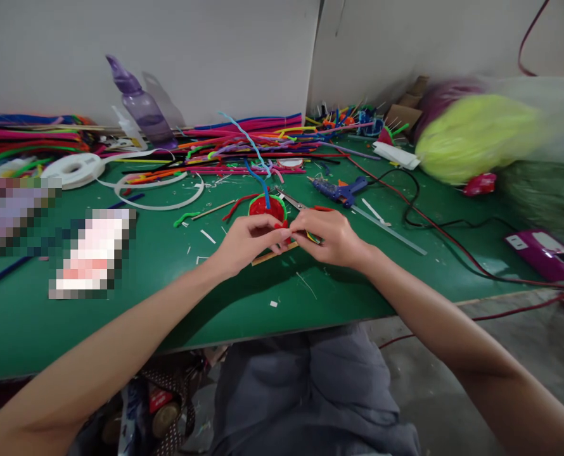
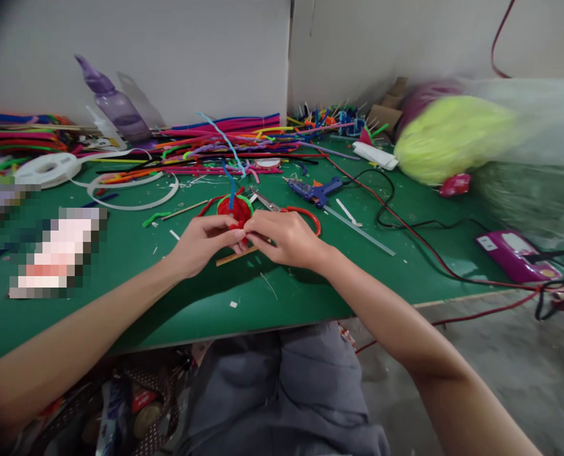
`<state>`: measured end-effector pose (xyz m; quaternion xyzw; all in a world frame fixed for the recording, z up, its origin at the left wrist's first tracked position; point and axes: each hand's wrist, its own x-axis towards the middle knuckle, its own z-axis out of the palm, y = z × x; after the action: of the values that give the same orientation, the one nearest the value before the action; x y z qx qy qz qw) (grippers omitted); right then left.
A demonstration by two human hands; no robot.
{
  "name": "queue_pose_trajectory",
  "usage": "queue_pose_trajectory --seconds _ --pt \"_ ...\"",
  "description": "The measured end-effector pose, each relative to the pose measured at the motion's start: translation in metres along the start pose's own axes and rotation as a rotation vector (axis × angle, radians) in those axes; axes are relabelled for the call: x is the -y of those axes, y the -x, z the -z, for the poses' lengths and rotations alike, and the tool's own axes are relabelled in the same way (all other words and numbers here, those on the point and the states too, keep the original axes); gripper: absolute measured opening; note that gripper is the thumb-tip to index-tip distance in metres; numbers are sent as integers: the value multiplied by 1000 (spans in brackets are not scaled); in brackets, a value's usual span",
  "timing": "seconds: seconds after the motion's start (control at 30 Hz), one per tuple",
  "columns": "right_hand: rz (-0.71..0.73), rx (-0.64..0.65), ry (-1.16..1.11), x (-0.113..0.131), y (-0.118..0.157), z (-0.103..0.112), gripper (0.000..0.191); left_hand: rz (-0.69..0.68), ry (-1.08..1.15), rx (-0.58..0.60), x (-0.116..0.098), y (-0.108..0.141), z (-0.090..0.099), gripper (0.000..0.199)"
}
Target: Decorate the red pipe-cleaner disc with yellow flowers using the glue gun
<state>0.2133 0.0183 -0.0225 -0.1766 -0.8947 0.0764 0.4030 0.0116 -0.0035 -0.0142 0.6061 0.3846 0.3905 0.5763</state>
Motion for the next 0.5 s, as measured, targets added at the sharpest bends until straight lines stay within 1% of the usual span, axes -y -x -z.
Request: queue_pose_trajectory --seconds 0.1,0.17,0.23,0.3,0.4,0.5 --pt "85 8 141 -1 1 1 12 -20 0 -35 1 0 -1 26" --pt "158 1 246 0 0 2 15 -20 26 -38 3 1 -1 28" --pt "206 -9 301 0 0 2 16 -20 40 -31 3 1 -1 29" --pt "186 -13 270 -1 1 2 16 -26 23 -30 2 1 0 29" --pt "95 -9 148 -3 3 0 12 -36 -39 -43 0 1 0 28" --pt "32 -6 39 -4 3 1 8 -54 -76 -64 -2 1 0 26"
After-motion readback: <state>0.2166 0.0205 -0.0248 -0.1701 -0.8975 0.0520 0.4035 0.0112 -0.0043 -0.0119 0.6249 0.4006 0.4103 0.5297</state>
